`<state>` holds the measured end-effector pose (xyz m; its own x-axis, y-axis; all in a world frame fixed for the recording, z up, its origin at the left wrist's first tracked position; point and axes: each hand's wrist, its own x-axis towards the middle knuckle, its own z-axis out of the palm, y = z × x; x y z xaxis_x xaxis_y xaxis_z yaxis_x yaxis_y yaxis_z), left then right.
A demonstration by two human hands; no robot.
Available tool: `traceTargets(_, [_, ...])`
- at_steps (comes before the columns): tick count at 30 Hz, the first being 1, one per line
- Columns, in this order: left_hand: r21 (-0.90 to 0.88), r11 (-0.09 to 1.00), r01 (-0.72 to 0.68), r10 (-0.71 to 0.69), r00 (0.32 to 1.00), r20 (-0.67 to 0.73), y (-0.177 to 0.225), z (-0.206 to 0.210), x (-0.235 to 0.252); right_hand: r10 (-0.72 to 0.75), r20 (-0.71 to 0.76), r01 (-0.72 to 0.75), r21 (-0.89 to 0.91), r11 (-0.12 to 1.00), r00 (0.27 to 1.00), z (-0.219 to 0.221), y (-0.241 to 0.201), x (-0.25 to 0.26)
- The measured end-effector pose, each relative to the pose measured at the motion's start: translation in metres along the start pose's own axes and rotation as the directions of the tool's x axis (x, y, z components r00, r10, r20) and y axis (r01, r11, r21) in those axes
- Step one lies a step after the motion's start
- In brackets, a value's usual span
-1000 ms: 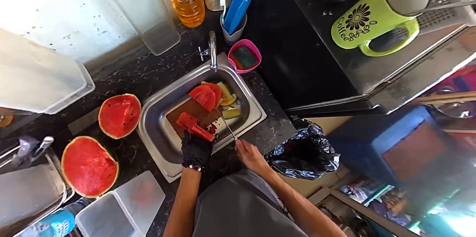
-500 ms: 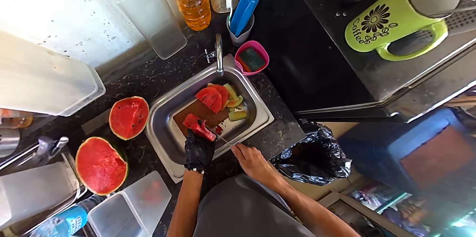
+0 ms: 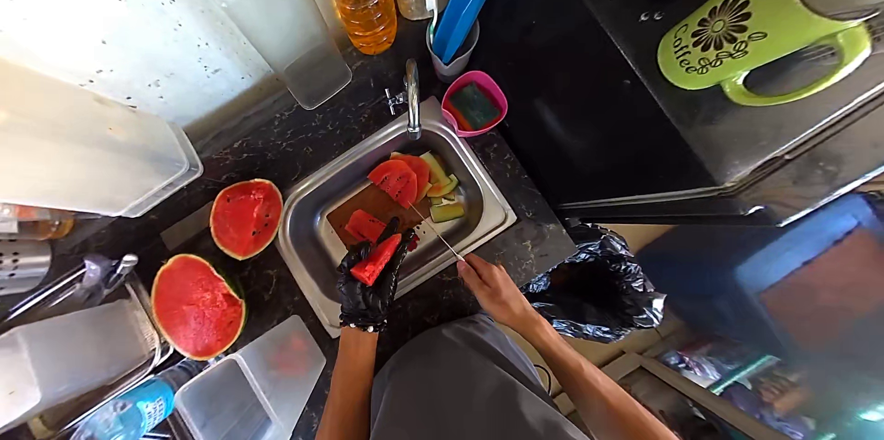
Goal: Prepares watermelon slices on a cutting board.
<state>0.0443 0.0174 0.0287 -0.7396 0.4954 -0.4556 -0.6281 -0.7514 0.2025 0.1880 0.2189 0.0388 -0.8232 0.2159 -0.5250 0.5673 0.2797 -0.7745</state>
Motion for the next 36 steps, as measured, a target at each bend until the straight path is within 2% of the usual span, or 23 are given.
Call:
traceTargets(4, [0.126, 0.992, 0.022, -0.030, 0.997, 0.067, 0.004, -0.005, 0.000, -0.142, 0.042, 0.142, -0.015, 0.990, 0.989, 0.008, -0.015, -0.020])
traceTargets(8, [0.130, 0.991, -0.022, 0.038, 0.992, -0.121, -0.004, -0.002, 0.005, -0.145, 0.113, 0.162, -0.161, 0.974, 0.983, 0.022, -0.018, -0.022])
traceTargets(10, [0.160, 0.986, -0.057, 0.087, 0.978, -0.192, -0.009, -0.002, 0.009, -0.148, 0.110, 0.163, -0.148, 0.975, 0.983, 0.029, -0.015, -0.019])
traceTargets(12, [0.181, 0.979, -0.097, 0.130, 0.976, -0.177, -0.012, -0.001, 0.011, -0.159, 0.079, 0.165, -0.074, 0.983, 0.984, 0.032, -0.014, -0.016])
traceTargets(16, [0.305, 0.950, -0.071, 0.136, 0.971, -0.199, -0.013, 0.002, 0.012, -0.115, 0.051, 0.115, 0.003, 0.993, 0.992, 0.027, -0.016, -0.007])
traceTargets(18, [0.333, 0.943, -0.026, 0.105, 0.970, -0.221, -0.012, -0.006, 0.015, -0.076, 0.060, 0.079, -0.040, 0.996, 0.995, 0.023, -0.017, -0.004])
traceTargets(21, [0.316, 0.947, -0.048, 0.114, 0.974, -0.195, -0.014, -0.038, 0.029, -0.027, 0.095, 0.038, -0.116, 0.993, 0.995, 0.021, -0.016, -0.002])
traceTargets(24, [0.479, 0.877, -0.049, 0.201, 0.941, -0.272, -0.023, -0.037, 0.035, 0.031, 0.140, -0.010, -0.152, 0.988, 0.990, 0.023, -0.016, -0.003])
traceTargets(26, [0.560, 0.823, -0.102, 0.255, 0.945, -0.203, -0.025, -0.044, 0.035, 0.062, 0.162, -0.038, -0.150, 0.988, 0.985, 0.027, -0.017, -0.004])
traceTargets(27, [0.587, 0.804, -0.092, 0.256, 0.945, -0.203, -0.024, -0.034, 0.032, 0.075, 0.164, -0.050, -0.147, 0.988, 0.984, 0.028, -0.019, -0.004])
traceTargets(29, [0.600, 0.798, 0.061, 0.235, 0.885, -0.402, -0.021, 0.031, 0.015, 0.104, 0.156, -0.079, -0.154, 0.985, 0.982, 0.031, -0.022, -0.003])
traceTargets(30, [0.605, 0.789, 0.108, 0.226, 0.864, -0.449, -0.020, 0.057, 0.007, 0.118, 0.150, -0.092, -0.168, 0.981, 0.982, 0.032, -0.024, -0.002])
traceTargets(32, [0.619, 0.774, 0.132, 0.240, 0.844, -0.480, -0.021, 0.073, 0.001, 0.148, 0.149, -0.113, -0.220, 0.969, 0.978, 0.033, -0.029, 0.000])
traceTargets(34, [0.595, 0.794, 0.126, 0.255, 0.819, -0.514, -0.023, 0.053, 0.009, 0.150, 0.152, -0.106, -0.269, 0.957, 0.977, 0.035, -0.030, 0.001])
traceTargets(35, [0.591, 0.804, 0.063, 0.258, 0.859, -0.443, -0.025, 0.021, 0.015, 0.145, 0.154, -0.096, -0.287, 0.953, 0.977, 0.036, -0.028, 0.002])
traceTargets(36, [0.607, 0.791, -0.078, 0.278, 0.929, -0.243, -0.027, -0.027, 0.022, 0.143, 0.155, -0.090, -0.304, 0.948, 0.978, 0.038, -0.027, 0.003])
